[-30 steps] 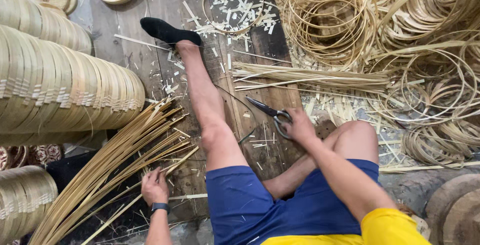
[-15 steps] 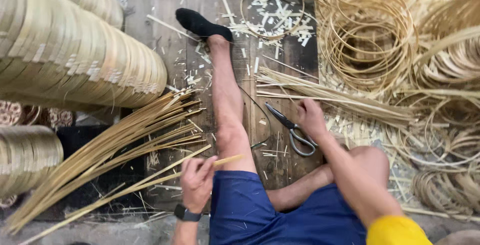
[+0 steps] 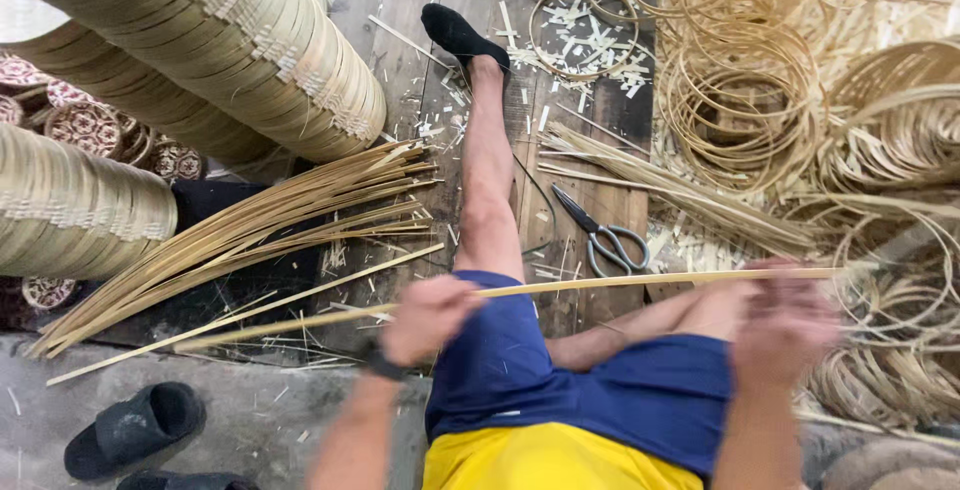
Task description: The person sits on the floor and weaves thin bamboo strips into circular rings. They use scissors to trim the ends of the strips and tuck them into the weave to secure the shape.
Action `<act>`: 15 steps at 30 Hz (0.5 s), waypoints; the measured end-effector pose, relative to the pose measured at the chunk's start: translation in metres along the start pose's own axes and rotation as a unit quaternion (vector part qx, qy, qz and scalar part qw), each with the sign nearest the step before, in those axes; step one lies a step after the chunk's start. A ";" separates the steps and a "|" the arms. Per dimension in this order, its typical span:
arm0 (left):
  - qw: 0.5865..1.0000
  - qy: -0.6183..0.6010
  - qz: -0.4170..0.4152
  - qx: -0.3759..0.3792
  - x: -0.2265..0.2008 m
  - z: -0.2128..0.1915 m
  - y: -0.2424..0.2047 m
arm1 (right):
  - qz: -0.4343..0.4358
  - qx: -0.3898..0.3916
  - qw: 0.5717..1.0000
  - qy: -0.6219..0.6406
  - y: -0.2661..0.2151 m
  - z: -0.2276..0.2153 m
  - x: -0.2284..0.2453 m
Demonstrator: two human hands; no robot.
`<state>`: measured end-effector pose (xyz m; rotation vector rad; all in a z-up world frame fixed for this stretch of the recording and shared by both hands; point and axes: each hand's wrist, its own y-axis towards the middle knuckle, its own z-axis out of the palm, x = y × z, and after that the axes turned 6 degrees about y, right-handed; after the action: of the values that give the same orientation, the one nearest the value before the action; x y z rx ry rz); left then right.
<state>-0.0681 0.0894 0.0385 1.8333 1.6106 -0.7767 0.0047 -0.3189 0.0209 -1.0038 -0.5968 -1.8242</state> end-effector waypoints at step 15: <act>0.858 -0.234 -0.167 -0.426 0.037 -0.203 -0.133 | -0.169 -0.083 0.975 0.114 0.122 -0.090 0.072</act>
<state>-0.1858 0.2791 0.1404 0.6816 1.5769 -0.4598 0.0631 -0.4756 0.0293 -0.8185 -0.5014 -2.2857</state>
